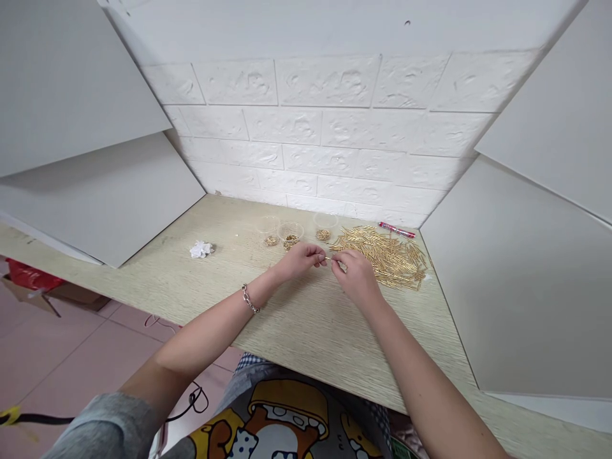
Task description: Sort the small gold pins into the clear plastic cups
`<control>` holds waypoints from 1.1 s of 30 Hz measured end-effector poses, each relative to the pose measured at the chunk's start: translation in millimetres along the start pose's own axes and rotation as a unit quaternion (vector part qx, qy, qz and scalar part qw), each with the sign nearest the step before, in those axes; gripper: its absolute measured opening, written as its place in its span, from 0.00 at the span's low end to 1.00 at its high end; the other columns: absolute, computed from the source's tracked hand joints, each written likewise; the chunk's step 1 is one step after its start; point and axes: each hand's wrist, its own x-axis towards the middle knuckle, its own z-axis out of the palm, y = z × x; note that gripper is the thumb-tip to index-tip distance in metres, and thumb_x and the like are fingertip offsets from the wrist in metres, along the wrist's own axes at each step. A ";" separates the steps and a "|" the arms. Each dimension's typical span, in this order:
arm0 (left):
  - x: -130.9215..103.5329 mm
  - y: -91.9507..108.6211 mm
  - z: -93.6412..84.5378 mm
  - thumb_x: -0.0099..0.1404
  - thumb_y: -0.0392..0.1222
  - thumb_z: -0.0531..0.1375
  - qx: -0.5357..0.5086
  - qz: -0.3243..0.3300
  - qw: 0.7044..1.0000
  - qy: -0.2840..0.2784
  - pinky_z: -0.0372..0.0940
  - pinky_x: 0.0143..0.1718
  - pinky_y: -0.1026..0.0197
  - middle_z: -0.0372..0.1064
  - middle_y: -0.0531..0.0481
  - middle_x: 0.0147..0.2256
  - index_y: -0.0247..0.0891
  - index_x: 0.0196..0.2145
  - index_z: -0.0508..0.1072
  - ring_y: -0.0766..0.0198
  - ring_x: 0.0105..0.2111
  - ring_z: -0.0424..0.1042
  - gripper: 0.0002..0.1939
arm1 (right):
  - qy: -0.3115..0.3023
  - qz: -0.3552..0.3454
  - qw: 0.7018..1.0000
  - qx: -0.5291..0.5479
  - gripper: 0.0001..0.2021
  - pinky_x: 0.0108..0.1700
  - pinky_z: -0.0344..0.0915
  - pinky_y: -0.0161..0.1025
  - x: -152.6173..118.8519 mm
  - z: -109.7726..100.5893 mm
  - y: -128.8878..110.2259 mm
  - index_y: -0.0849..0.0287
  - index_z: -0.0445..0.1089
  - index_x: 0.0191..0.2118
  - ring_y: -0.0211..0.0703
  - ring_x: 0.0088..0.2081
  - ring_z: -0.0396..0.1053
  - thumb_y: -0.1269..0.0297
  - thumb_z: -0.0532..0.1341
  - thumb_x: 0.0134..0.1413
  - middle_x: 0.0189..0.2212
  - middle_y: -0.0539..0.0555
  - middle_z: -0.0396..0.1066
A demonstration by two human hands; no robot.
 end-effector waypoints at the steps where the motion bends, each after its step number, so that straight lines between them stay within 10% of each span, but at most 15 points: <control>1: 0.2 -0.4 0.3 0.58 0.37 0.52 0.005 0.004 1.000 0.001 0.62 0.34 0.65 0.70 0.49 0.27 0.32 0.27 0.70 0.70 0.28 0.67 0.09 | 0.002 -0.002 1.000 -0.001 0.09 0.35 0.64 0.40 -0.1 0.1 0.4 0.58 0.70 0.27 0.42 0.32 0.68 0.66 0.53 0.50 0.28 0.53 0.72; 33: 4.4 0.5 -2.6 0.58 0.40 0.55 -0.072 0.014 0.997 0.038 0.62 0.35 0.65 0.71 0.48 0.30 0.31 0.34 0.72 0.71 0.27 0.66 0.11 | 0.012 0.028 0.999 0.029 0.09 0.40 0.64 0.42 2.0 -0.8 3.2 0.57 0.72 0.31 0.44 0.35 0.69 0.63 0.54 0.52 0.31 0.53 0.73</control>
